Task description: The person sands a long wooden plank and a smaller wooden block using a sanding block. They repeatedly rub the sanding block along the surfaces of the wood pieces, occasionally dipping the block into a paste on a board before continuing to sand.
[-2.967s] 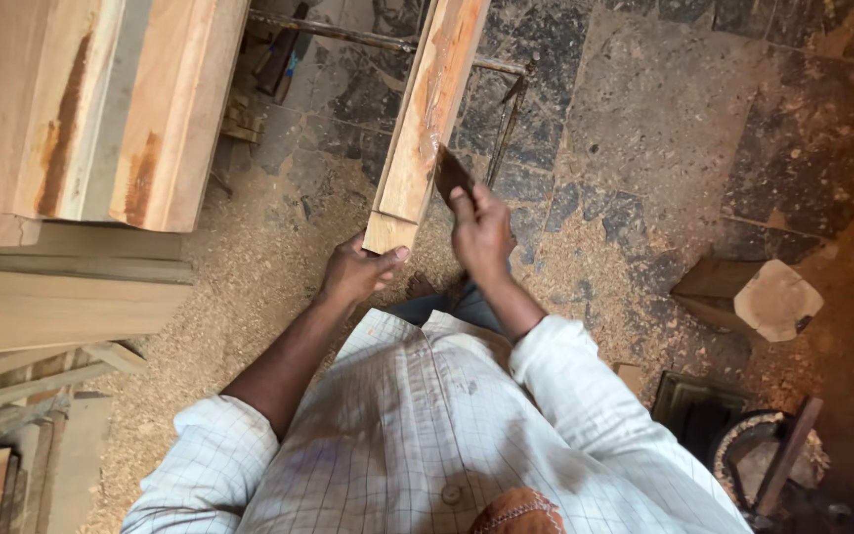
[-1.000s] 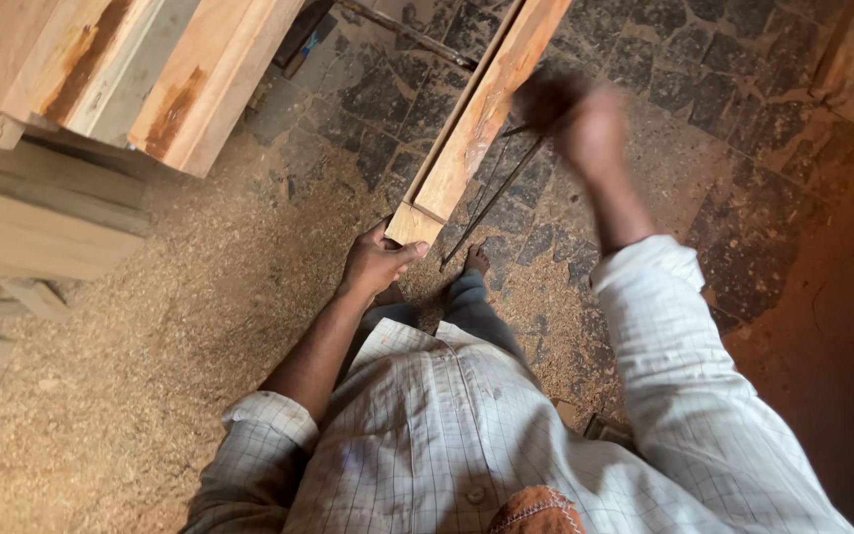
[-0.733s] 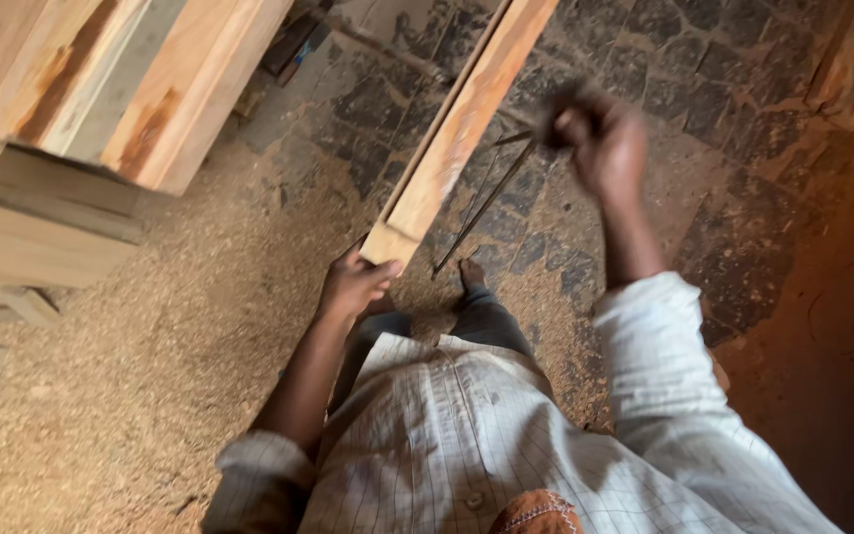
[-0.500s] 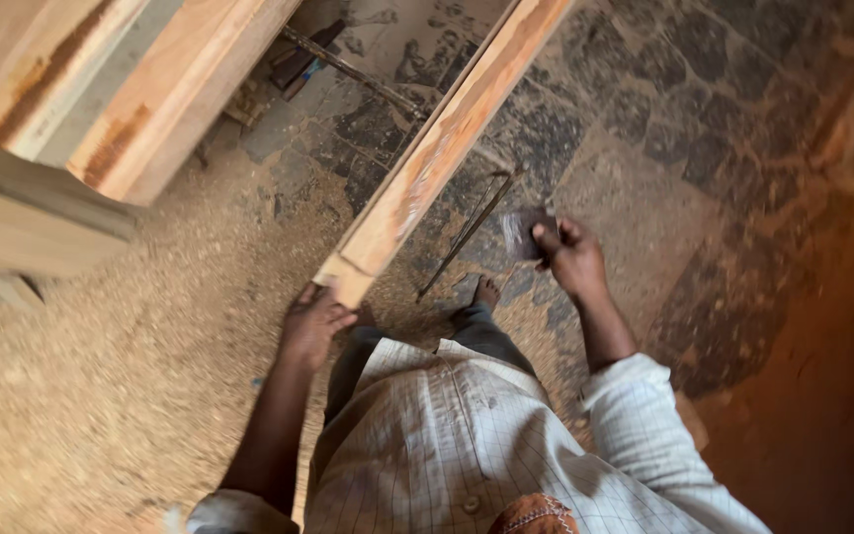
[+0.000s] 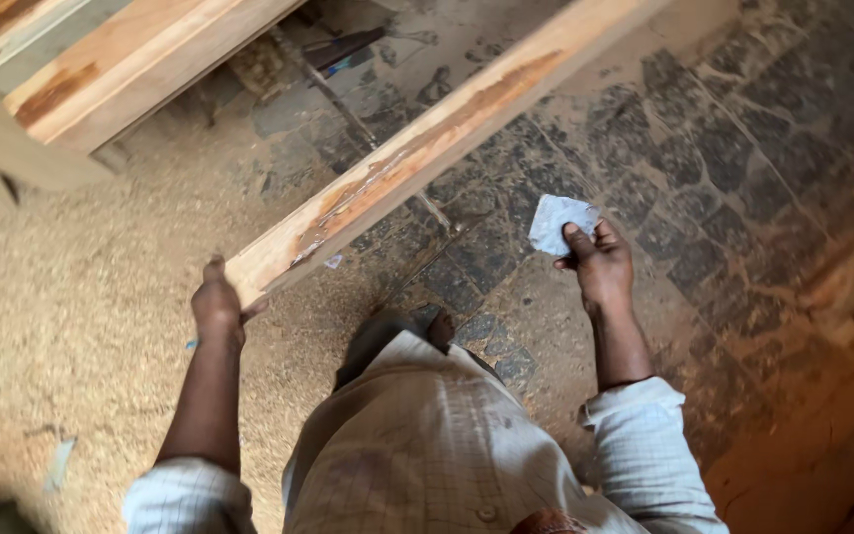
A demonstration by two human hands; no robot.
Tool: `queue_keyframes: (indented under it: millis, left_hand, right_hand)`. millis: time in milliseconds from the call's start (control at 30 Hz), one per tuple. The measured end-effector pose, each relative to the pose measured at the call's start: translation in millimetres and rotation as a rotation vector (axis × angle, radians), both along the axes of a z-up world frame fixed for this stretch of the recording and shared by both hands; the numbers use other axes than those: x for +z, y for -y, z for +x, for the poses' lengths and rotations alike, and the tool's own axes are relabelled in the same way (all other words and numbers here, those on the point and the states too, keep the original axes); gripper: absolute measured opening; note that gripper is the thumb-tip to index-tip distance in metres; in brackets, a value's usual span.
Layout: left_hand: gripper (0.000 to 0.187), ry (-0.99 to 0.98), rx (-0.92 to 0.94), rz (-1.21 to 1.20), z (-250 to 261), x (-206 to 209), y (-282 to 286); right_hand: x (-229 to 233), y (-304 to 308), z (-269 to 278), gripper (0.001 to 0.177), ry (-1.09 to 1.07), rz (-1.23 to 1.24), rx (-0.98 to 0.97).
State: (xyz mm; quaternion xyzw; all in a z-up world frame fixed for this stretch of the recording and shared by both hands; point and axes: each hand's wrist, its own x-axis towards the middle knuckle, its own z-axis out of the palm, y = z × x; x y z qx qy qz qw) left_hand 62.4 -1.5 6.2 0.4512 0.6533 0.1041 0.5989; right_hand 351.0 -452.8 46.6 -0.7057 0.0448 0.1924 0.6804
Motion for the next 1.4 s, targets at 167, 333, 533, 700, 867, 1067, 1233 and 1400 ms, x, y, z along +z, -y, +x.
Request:
queue_keyframes:
  millis: [167, 333, 533, 700, 867, 1067, 1233, 1400]
  left_hand:
    - [0.058, -0.112, 0.039, 0.213, 5, -21, 4]
    - [0.064, -0.261, -0.027, 0.368, -2, -34, -2]
    - [0.063, -0.354, -0.008, 0.259, -3, -27, 8]
    - [0.052, -0.236, 0.011, 0.326, 8, -7, 9]
    - [0.064, -0.296, 0.077, 0.137, 15, 8, 7]
    - [0.063, 0.078, 0.562, 0.199, -41, -5, 80]
    - [0.039, -0.346, 0.392, -0.057, -89, -34, 280]
    - [0.044, -0.018, 0.763, -0.437, -79, -69, 475]
  right_hand:
    - [15, -39, 10, 0.023, -0.123, 0.046, 0.082]
    - [21, -48, 50, 0.019, -0.152, -0.154, 0.062]
    - [12, -9, 124, 0.014, -0.158, -0.096, -0.022]
    - [8, 6, 179, 0.005, -0.127, -0.096, 0.068]
    - [12, -2, 219, 0.009, -0.073, -0.078, 0.21]
    - [15, -2, 264, 0.021, -0.009, -0.093, 0.497]
    - [16, 10, 289, 0.024, -0.02, -0.079, 0.593]
    - [11, -2, 291, 0.025, -0.051, -0.049, 0.654]
